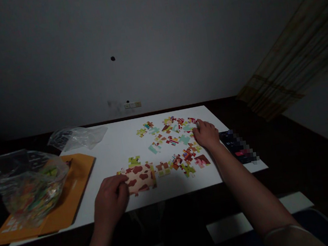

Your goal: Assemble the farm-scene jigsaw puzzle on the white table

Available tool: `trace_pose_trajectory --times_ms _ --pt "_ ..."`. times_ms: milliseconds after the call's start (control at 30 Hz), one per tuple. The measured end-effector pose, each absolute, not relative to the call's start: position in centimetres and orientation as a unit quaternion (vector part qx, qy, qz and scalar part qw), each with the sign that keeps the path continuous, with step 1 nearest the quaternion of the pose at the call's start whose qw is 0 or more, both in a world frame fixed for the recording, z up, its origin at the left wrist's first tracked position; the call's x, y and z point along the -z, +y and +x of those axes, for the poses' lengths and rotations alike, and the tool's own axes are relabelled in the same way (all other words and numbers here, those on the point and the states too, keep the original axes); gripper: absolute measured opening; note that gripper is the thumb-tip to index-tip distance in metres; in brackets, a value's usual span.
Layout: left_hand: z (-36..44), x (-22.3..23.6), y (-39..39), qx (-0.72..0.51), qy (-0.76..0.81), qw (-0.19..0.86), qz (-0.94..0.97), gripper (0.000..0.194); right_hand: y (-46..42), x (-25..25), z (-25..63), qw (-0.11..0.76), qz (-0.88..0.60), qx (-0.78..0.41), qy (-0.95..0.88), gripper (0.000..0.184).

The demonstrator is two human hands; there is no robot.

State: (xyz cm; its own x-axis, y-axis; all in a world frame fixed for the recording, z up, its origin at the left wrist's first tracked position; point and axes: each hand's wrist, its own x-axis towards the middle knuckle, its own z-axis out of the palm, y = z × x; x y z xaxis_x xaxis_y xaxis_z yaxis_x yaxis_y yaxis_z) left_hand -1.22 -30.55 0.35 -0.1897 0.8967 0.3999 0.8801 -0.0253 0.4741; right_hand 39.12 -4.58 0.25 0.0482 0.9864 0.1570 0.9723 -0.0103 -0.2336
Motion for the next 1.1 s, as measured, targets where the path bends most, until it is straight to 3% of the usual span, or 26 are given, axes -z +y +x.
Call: trace_pose_trajectory --times_ms 233,667,933,1100 --pt "-1.1 -0.2 -30.6 -0.338 0.692 0.008 0.638 0.03 -4.5 0.0 39.3 0.144 -0.67 -0.002 -0.728 0.046" --pt "-0.4 -1.1 -31.1 -0.346 0.662 -0.016 0.664 0.027 -3.6 1.2 40.1 0.18 -0.631 -0.004 -0.754 0.043" --pt "1.8 -6.3 -22.7 -0.107 0.675 0.02 0.73 0.034 -3.0 2.1 40.6 0.209 -0.622 -0.002 -0.755 0.039" --pt "0.7 -5.2 -13.0 -0.035 0.733 0.067 0.676 0.062 -2.6 2.6 41.0 0.228 -0.611 -0.01 -0.758 0.039"
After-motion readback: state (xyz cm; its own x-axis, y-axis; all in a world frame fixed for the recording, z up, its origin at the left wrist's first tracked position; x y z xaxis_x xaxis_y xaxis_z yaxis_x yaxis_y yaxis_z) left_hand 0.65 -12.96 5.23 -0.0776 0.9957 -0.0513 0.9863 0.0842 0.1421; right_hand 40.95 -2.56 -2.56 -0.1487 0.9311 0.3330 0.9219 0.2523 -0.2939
